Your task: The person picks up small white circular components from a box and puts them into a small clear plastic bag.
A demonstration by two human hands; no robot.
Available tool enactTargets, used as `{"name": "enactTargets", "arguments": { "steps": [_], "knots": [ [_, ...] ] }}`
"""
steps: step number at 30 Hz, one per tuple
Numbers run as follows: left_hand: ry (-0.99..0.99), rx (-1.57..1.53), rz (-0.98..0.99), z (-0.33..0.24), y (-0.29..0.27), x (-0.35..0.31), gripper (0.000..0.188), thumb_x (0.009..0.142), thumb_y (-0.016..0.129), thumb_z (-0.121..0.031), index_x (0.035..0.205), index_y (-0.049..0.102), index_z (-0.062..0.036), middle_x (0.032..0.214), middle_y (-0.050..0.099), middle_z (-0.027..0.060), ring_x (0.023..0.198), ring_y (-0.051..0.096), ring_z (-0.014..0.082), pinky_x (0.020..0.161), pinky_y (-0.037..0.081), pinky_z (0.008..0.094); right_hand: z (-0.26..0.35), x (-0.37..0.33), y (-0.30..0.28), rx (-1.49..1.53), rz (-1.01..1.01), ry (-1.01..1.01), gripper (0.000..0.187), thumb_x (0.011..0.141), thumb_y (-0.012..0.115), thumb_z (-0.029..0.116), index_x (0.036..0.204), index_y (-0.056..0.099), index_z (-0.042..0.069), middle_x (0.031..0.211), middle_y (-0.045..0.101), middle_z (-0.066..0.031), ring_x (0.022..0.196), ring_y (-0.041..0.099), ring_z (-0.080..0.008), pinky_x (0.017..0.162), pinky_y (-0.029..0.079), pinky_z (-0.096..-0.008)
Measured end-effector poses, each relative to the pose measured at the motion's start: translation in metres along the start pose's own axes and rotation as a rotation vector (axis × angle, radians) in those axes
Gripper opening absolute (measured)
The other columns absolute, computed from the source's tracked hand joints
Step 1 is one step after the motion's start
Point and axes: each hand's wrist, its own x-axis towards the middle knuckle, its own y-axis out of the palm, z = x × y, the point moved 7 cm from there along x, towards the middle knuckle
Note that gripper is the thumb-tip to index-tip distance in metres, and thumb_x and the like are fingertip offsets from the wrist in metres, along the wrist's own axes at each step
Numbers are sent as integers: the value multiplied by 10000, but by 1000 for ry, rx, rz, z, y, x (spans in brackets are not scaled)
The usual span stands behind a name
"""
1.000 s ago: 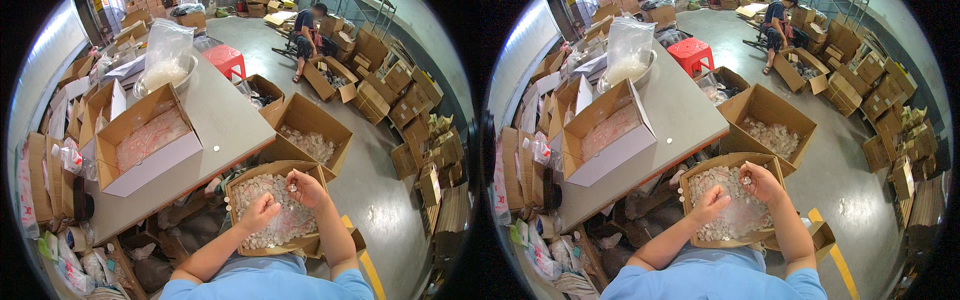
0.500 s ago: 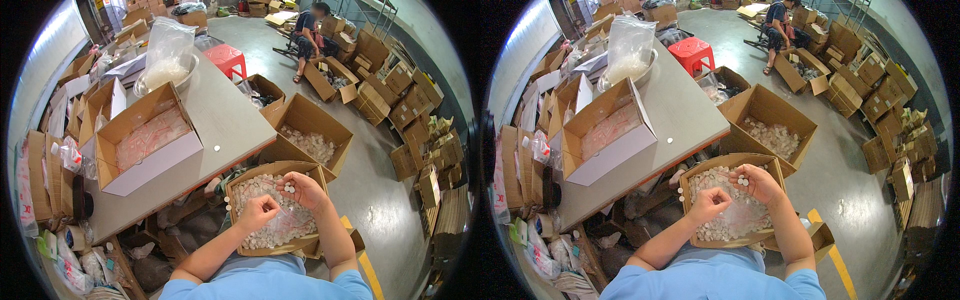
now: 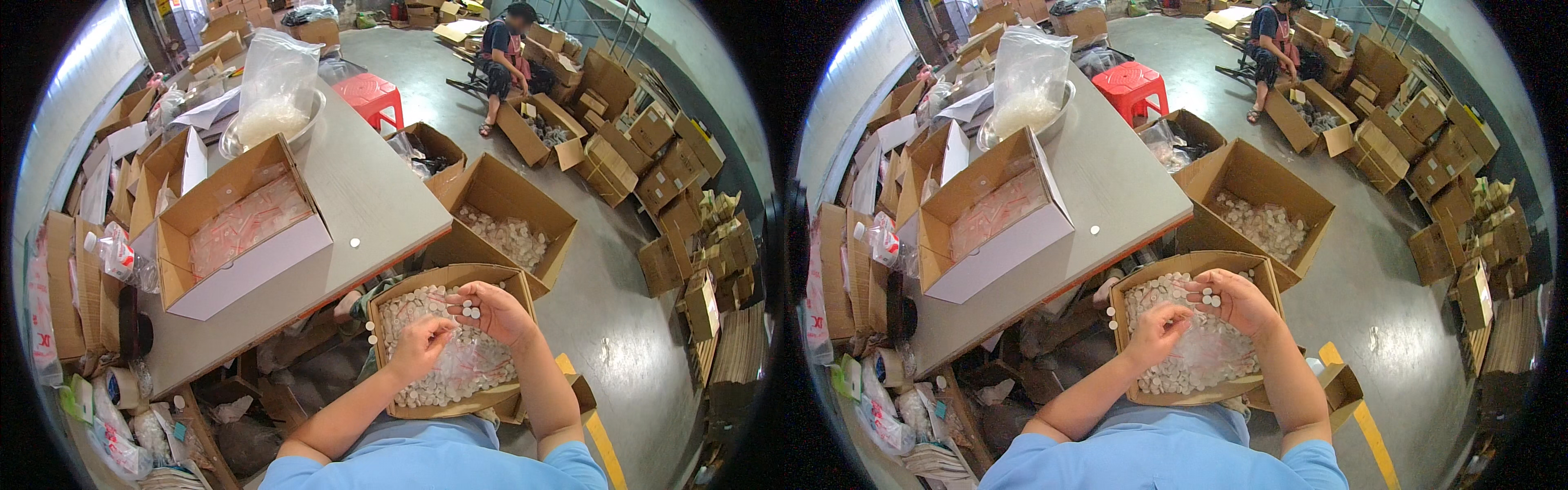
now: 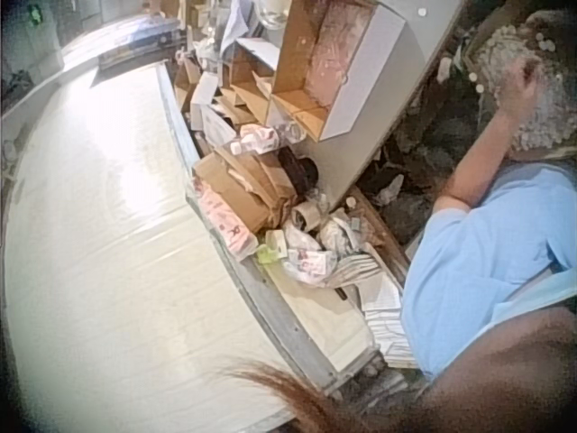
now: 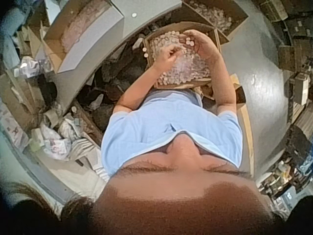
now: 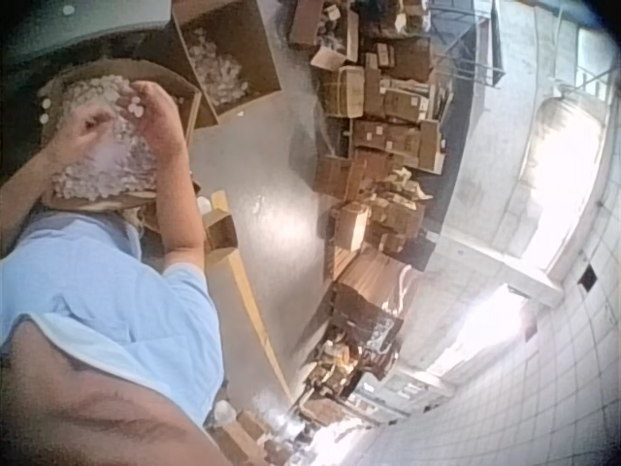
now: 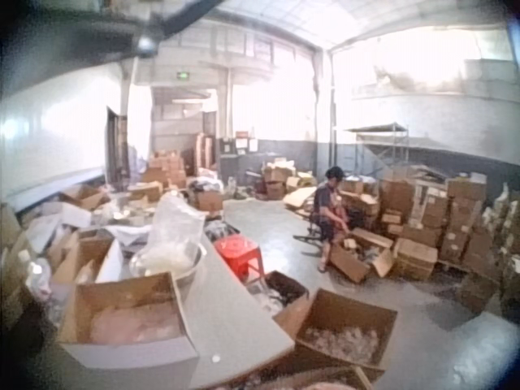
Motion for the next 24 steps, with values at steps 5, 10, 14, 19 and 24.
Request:
{"name": "enactTargets", "arguments": {
  "steps": [5,10,14,19,24],
  "knots": [
    [78,16,-23,-8,-1,-2,134,806,686,-94,755,621,11,670,589,96,584,565,169,521,432,277,3,-2,7,-27,-31,6,264,988,421,237,1068,581,44,1108,636,-154,990,634,-231,849,533,-352],
    [-24,-10,-48,-6,-7,-4,169,819,686,-117,729,611,5,609,572,109,497,521,161,476,399,286,3,-3,7,-10,-25,1,239,974,460,229,1059,582,41,1067,640,-115,967,630,-215,840,526,-347],
    [-52,-52,-57,0,-9,-5,164,819,690,-104,727,620,12,593,570,88,484,507,142,471,390,271,4,-5,7,-63,-94,20,224,971,466,232,1039,579,51,968,636,-73,867,620,-173,770,525,-305],
    [155,-137,-216,-14,-11,3,139,815,690,-86,731,634,10,577,563,60,500,476,119,473,380,266,1,-3,2,-8,-50,17,202,957,506,219,1024,587,46,925,623,-55,823,596,-150,744,510,-290],
    [-22,-21,-29,1,-10,-2,100,808,696,-82,802,671,15,637,582,57,575,519,108,518,405,261,2,-3,5,-14,-73,19,193,957,499,214,995,583,45,916,612,-54,816,592,-155,724,507,-283]
  ]
}}
